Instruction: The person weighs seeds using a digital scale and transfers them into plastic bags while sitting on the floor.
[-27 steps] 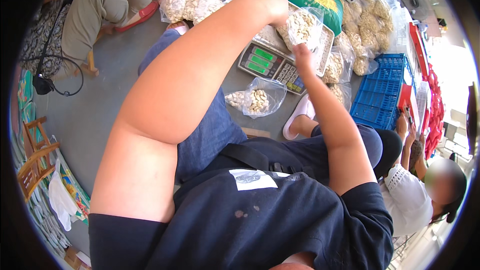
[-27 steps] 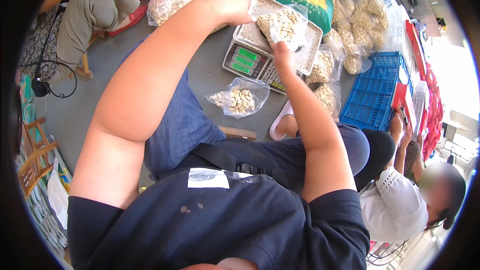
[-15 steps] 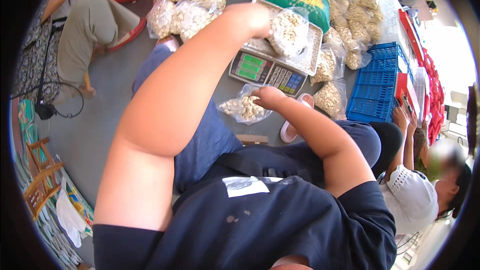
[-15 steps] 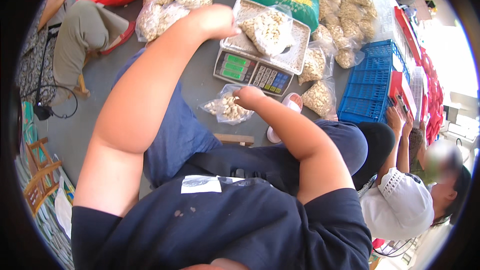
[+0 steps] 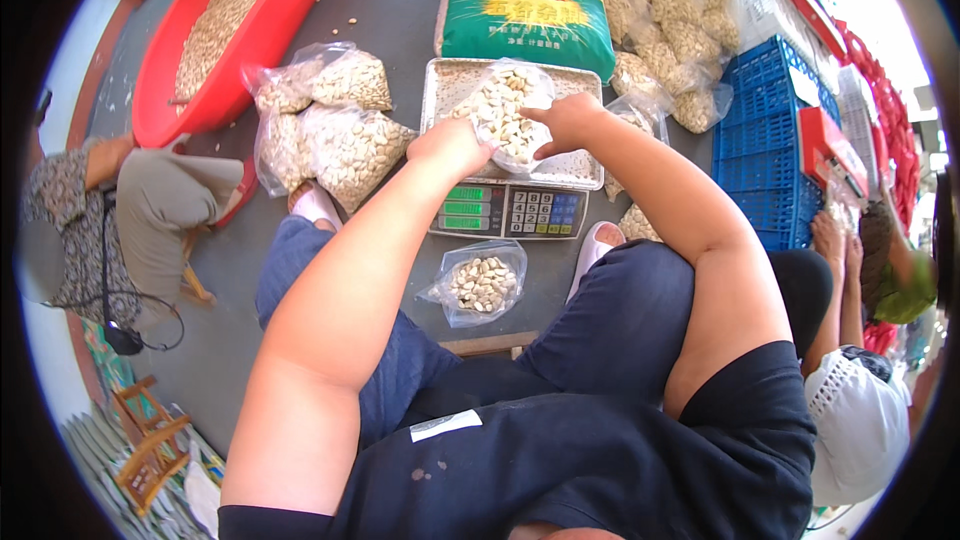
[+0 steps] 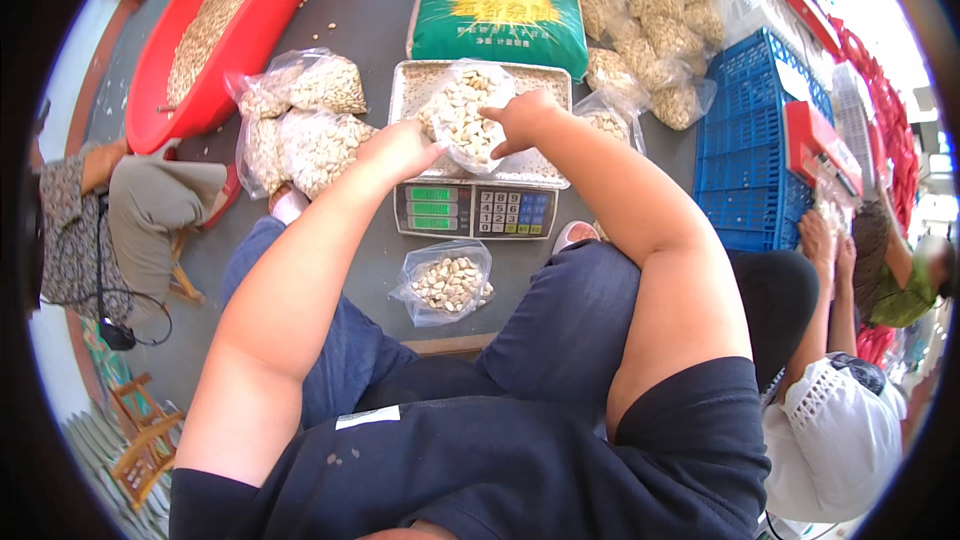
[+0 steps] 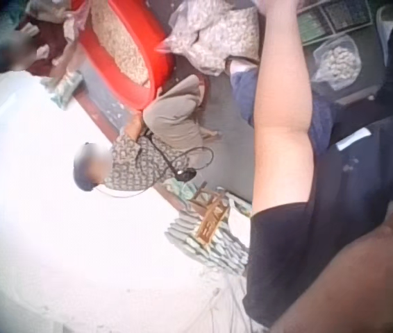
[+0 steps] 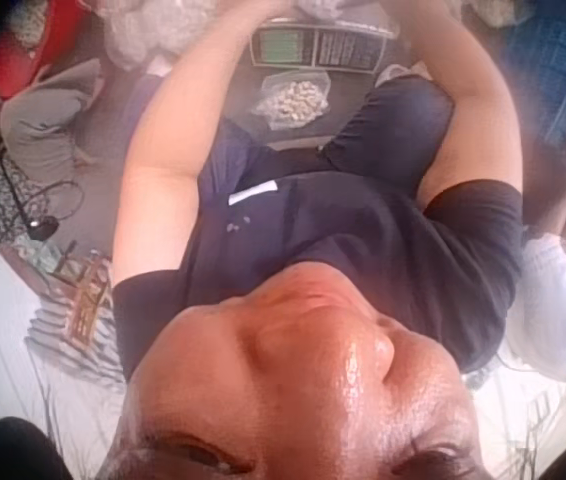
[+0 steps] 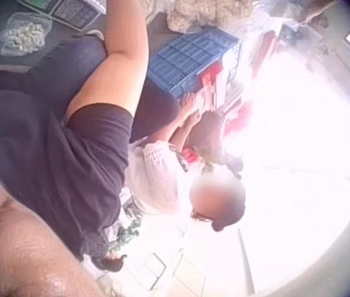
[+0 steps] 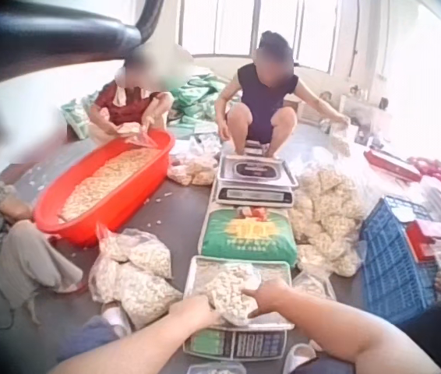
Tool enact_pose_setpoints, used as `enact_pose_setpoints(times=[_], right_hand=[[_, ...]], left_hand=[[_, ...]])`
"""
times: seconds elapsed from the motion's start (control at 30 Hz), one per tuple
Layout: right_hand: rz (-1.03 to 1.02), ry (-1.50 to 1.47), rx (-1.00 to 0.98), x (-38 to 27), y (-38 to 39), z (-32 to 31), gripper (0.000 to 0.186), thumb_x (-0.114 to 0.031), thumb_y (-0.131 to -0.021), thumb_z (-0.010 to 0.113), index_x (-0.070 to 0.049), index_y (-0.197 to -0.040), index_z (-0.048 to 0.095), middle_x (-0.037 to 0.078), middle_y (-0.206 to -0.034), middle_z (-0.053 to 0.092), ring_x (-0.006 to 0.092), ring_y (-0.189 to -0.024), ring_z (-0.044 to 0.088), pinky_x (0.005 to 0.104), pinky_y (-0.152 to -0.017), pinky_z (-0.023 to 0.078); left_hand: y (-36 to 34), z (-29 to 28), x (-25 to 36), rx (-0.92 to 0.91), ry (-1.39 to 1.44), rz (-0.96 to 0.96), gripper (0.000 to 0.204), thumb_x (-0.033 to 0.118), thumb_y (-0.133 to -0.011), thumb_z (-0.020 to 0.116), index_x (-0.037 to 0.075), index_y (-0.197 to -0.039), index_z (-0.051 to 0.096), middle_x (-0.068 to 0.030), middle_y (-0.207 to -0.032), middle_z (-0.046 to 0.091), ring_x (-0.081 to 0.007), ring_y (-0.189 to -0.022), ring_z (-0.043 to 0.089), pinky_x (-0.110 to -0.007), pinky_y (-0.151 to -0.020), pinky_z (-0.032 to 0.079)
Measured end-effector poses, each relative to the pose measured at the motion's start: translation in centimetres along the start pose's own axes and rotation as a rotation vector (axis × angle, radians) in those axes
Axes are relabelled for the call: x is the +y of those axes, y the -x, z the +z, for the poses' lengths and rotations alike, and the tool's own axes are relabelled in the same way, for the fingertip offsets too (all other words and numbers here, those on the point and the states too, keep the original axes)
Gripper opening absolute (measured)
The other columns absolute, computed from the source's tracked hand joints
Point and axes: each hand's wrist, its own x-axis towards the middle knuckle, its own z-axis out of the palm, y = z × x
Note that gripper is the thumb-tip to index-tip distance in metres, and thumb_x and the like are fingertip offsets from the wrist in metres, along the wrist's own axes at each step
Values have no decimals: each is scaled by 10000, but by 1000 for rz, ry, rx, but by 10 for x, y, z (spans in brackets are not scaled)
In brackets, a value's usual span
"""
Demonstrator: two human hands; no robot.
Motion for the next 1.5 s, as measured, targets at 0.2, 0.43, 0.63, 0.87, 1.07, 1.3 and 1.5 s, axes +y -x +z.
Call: enact_pose_setpoints(times=[0.2,0.43,0.63,0.87,1.07,1.3,1.5], right_hand=[[-43,-224,185,17,0,51,717,-590,-588,608,-113,-1102,459,123,-972,547,262,-838,579,356,-646,477],[-107,-884,642,56,-10,84,193,-280,-737,540,-95,-771,581,121,-754,578,314,-728,551,399,-625,442],[154,-1375,1113,123,87,78,202,-220,-730,574,-37,-644,571,116,-584,527,215,-522,496,310,-525,410],[644,-967,1335,157,181,103,262,-157,-763,544,-1,-591,422,79,-512,317,127,-482,305,278,-435,278],[751,-935,940,157,135,210,243,-180,-783,519,3,-638,452,157,-594,433,300,-525,401,337,-498,352],[748,-996,609,144,105,225,205,-204,-756,575,-11,-824,564,134,-680,535,252,-601,525,326,-567,419],[306,-941,723,93,69,72,203,-161,-771,558,-44,-936,544,118,-705,546,206,-603,525,304,-573,424]], left_hand=[[-80,68,-33,233,143,-7,775,471,-592,671,-41,-1094,376,-206,-992,556,-292,-941,544,-346,-793,427],[-113,43,-14,483,181,251,105,78,-802,483,24,-831,568,-25,-580,528,-86,-432,482,-230,-390,394],[-74,-33,123,273,1064,232,103,76,-804,512,-5,-867,517,-12,-628,507,-43,-455,407,-168,-374,290],[-122,13,257,121,1117,605,159,64,-703,551,8,-851,534,-32,-628,499,-110,-538,503,-223,-471,405],[-189,142,308,252,806,417,67,85,-689,533,64,-675,595,-144,-696,588,-293,-693,569,-368,-634,447],[-156,103,194,148,531,656,143,190,-702,560,60,-746,601,-154,-745,584,-312,-751,559,-378,-663,438],[-102,-55,-76,170,247,111,271,290,-716,550,33,-779,608,-160,-720,593,-291,-697,569,-380,-641,440]])
